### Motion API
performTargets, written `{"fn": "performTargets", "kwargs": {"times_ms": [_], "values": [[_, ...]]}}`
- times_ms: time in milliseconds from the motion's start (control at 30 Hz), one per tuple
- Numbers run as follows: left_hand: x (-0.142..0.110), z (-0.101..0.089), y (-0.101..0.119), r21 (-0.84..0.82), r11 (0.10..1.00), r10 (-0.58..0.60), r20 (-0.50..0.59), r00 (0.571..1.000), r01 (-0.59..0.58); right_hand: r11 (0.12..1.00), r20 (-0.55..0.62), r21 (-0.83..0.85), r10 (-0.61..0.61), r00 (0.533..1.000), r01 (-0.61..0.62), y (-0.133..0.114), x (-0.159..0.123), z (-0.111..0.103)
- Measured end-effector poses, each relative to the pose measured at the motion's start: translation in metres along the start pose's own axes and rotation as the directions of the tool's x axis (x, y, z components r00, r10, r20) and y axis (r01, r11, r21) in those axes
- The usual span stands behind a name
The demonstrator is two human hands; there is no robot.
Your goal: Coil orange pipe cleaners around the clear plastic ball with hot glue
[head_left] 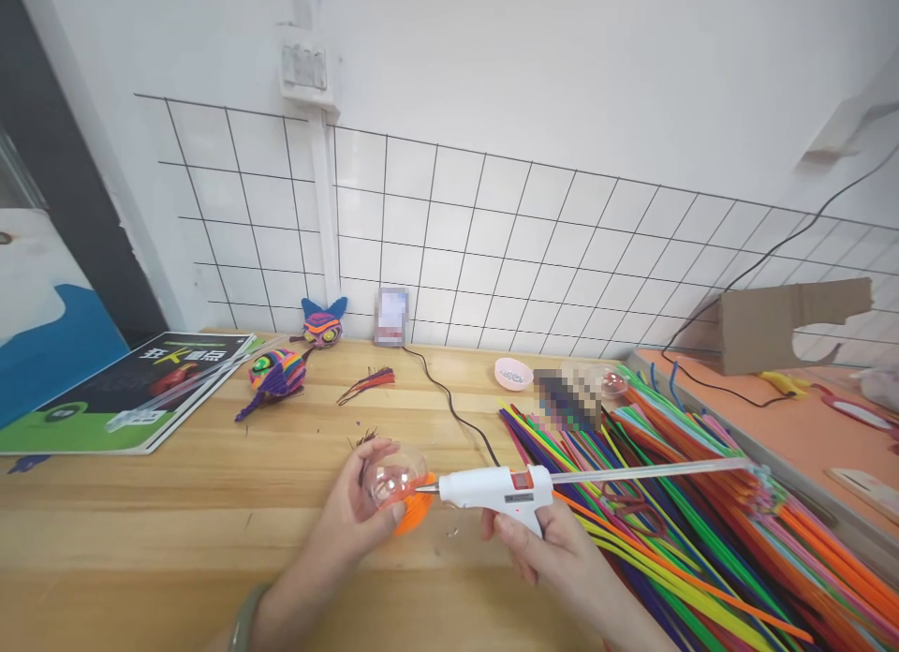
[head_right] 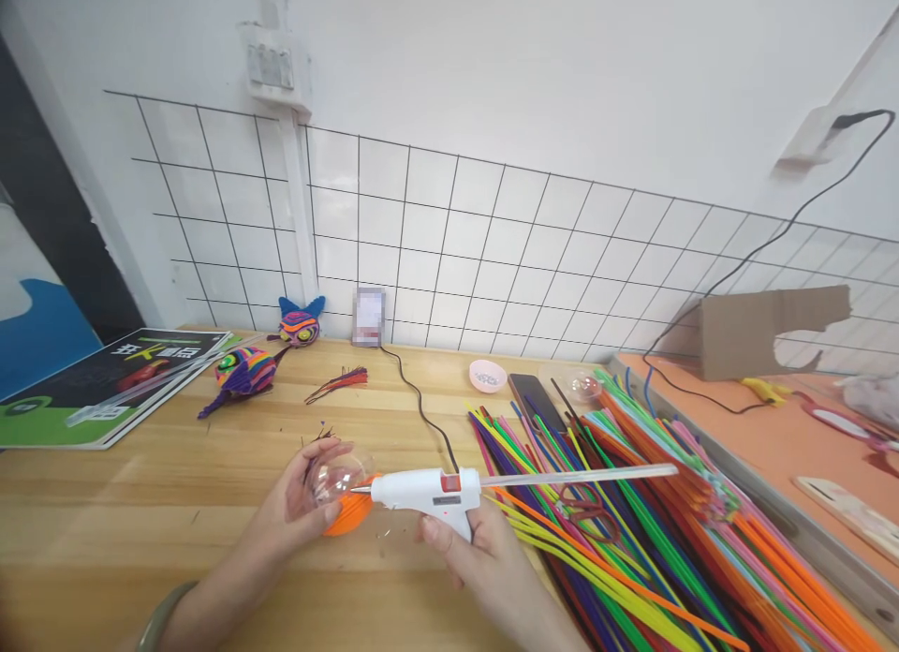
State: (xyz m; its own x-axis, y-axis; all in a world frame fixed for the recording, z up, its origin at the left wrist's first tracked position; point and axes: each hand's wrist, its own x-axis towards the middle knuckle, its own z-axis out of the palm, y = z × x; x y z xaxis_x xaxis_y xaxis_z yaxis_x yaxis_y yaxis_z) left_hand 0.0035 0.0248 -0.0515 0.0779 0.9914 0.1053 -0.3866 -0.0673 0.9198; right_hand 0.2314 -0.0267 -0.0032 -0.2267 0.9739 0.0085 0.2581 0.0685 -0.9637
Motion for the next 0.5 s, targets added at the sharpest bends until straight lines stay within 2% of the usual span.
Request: {"fn": "performTargets", "kwargs": {"times_ms": [233, 500], "values": [[-0.0001, -0.0007, 0.0027, 0.011, 1.0, -0.011, 0.028, 1.0, 0.011, 0.999, -0.011, -0.042, -0.009, 1.0, 0.009, 0.0001, -0.0029, 0.0012], [-0.0031, 0.0076, 0.0045, -0.03, 1.0, -0.009, -0.043, 0.999, 0.008, 0.996, -0.039, -0.088, -0.029, 0.999, 0.026, -0.0056, -0.0044, 0.0023]]}}
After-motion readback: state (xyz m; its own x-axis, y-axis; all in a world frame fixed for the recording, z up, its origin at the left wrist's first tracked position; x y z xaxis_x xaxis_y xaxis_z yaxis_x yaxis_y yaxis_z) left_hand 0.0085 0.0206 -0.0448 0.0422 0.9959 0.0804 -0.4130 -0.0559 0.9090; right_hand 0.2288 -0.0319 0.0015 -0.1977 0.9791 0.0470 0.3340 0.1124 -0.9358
